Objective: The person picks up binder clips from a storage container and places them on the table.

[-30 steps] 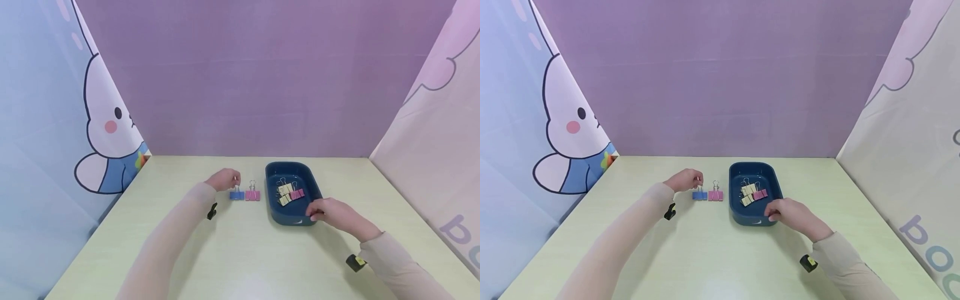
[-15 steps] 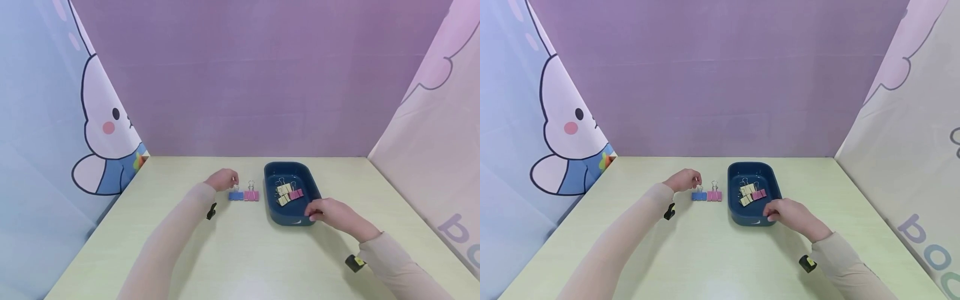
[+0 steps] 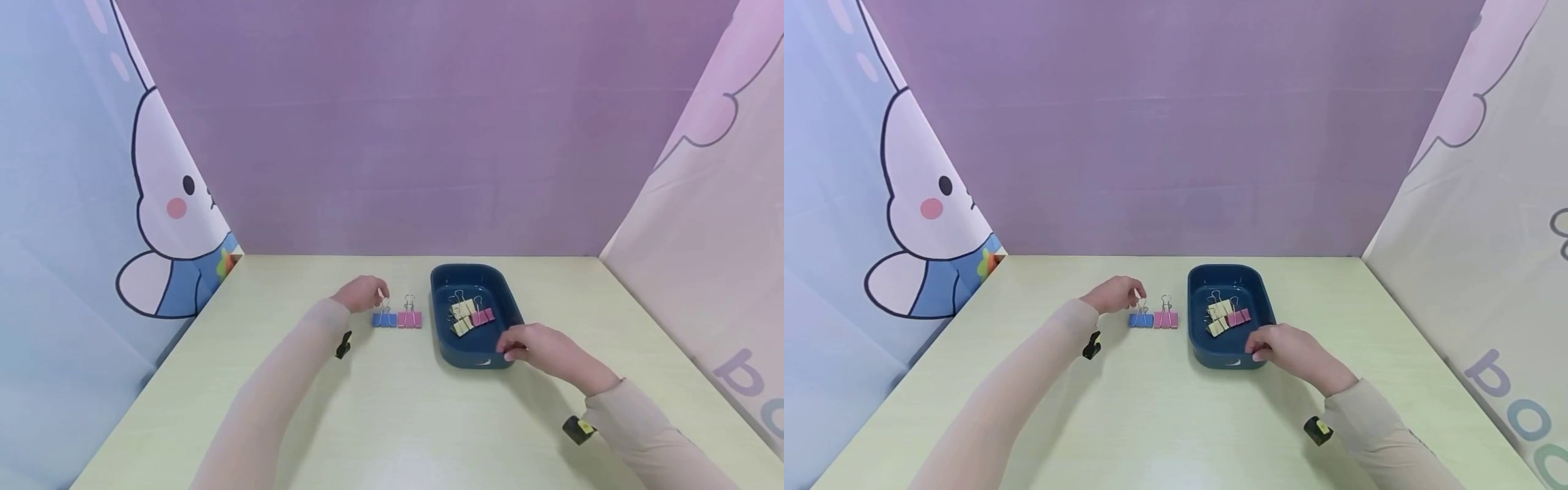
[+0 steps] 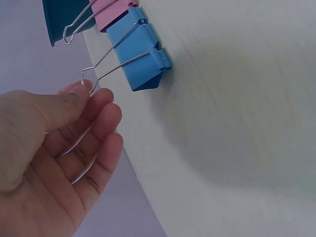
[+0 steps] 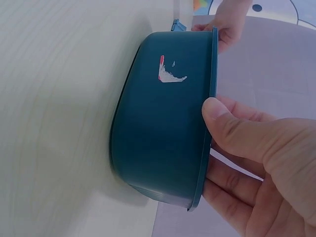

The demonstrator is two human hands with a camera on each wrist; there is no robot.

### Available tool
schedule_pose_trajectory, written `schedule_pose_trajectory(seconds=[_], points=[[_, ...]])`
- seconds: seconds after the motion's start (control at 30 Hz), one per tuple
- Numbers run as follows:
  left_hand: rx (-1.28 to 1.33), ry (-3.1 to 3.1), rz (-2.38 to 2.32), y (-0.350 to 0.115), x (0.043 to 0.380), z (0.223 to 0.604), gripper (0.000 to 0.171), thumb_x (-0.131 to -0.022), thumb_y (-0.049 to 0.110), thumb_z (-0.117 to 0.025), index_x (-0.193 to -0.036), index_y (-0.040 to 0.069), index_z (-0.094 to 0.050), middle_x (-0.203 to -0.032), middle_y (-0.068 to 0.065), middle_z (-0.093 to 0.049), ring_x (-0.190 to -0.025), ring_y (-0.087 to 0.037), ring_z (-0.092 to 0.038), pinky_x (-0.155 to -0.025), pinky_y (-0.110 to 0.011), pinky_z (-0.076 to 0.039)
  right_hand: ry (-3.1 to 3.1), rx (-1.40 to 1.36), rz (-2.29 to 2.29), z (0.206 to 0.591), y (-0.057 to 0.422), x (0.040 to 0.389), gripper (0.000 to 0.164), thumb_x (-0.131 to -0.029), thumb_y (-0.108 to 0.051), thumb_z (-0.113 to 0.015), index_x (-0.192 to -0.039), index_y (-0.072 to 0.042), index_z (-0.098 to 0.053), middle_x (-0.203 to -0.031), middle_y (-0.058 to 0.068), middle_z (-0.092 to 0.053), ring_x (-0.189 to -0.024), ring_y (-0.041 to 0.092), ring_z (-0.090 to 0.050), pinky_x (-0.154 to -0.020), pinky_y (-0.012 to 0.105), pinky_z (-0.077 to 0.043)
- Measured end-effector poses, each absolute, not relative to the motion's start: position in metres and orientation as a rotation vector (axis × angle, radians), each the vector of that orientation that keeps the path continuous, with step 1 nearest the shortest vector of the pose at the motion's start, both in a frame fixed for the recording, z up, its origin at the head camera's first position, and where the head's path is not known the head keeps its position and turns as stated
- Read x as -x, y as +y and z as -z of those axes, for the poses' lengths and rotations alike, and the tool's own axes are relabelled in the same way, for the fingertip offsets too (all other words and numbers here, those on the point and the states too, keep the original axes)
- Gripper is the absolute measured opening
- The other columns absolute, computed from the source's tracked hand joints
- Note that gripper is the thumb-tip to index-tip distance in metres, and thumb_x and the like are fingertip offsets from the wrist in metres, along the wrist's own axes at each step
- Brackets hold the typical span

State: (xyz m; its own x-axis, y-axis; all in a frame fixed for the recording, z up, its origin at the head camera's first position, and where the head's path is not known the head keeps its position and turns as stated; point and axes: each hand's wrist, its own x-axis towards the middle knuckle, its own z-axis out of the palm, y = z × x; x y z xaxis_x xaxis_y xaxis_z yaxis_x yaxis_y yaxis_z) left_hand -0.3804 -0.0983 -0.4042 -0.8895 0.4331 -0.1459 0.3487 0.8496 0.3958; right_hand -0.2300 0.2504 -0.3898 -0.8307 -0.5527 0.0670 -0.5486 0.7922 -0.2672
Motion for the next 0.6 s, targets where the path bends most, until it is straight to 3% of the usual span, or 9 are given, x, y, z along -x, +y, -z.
schedule_pose_trajectory(seconds=[0.3,0.6], points=[[-0.748,2.839,-0.467,-0.076,0.39,0.368,0.025,-0.096,0.007,-0.057,-0.119,0.01,-0.065,-0.125,-0.008,-0.063,-0.115,-0.025,-0.06,-0.098,-0.038,-0.048,2.965,0.901,0.431,0.39,0.254,0.231,0.01,-0.084,-0.011,-0.073,-0.092,-0.017,-0.072,-0.09,-0.008,-0.07,-0.079,0.007,-0.063,-0.074,0.03,-0.056],[-0.987,2.815,-0.47,-0.015,0.383,0.313,0.022,-0.096,0.011,-0.057,-0.116,0.011,-0.066,-0.121,-0.007,-0.065,-0.112,-0.022,-0.06,-0.097,-0.034,-0.049,2.963,0.93,0.424,0.392,0.252,0.233,0.009,-0.084,-0.011,-0.073,-0.091,-0.017,-0.071,-0.089,-0.009,-0.07,-0.079,0.006,-0.062,-0.075,0.029,-0.056]])
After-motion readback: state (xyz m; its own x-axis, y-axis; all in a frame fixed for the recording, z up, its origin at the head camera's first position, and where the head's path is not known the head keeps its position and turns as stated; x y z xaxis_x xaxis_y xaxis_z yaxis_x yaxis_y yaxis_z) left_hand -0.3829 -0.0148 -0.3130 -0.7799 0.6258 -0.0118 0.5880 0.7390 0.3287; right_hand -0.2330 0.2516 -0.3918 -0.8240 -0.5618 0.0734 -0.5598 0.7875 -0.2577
